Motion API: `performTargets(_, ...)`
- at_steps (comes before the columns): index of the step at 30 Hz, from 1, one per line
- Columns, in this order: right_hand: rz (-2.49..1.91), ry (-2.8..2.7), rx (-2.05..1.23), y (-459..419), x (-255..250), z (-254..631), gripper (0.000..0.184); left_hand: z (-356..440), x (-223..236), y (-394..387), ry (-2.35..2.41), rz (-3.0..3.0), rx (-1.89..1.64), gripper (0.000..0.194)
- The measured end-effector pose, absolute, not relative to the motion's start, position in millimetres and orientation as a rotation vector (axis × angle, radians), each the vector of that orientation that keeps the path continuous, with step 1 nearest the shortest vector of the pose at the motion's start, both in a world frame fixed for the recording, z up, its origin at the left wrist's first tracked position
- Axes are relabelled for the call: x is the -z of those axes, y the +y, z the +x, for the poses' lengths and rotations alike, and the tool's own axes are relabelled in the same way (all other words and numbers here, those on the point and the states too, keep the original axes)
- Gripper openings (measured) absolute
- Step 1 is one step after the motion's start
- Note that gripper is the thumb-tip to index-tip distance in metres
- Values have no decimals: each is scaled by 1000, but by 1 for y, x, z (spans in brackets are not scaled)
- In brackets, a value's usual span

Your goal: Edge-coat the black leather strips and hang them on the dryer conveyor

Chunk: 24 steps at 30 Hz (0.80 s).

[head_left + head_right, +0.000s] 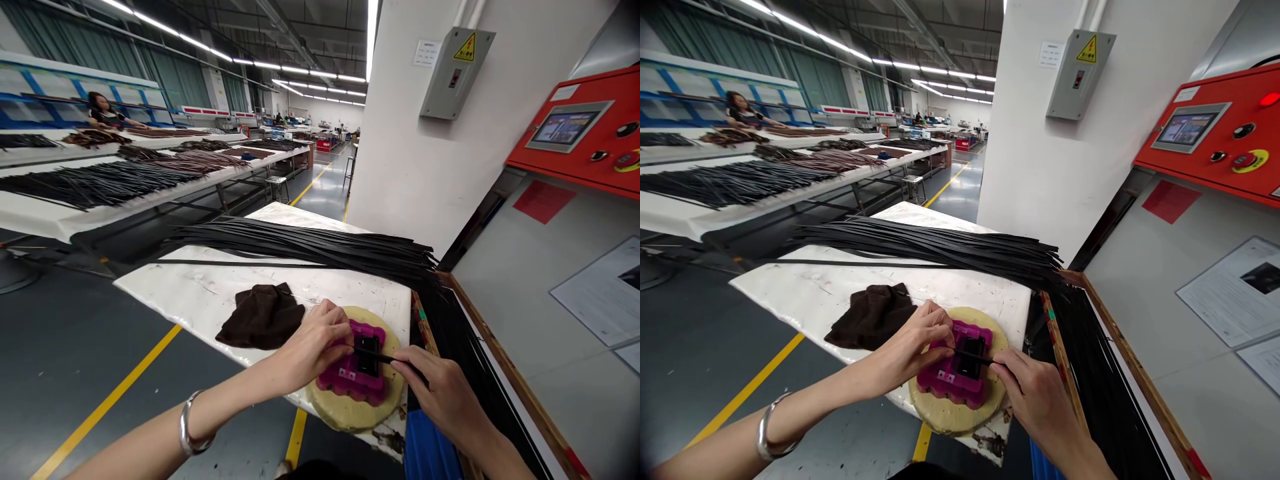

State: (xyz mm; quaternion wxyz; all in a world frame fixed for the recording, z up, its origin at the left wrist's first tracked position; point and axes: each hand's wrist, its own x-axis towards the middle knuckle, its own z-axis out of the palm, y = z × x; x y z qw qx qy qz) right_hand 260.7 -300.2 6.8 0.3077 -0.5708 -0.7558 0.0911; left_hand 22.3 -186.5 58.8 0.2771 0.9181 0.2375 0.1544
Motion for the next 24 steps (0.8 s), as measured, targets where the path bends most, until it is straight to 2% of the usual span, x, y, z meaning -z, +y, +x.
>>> performTargets(17,-1566,-2016,-317,-307,-10,274,20,33,-61,-187,553,2515,-380,11)
performTargets(24,-1638,-2282,-72,-306,-53,293,28,51,-64,-186,455,2598,-354,8)
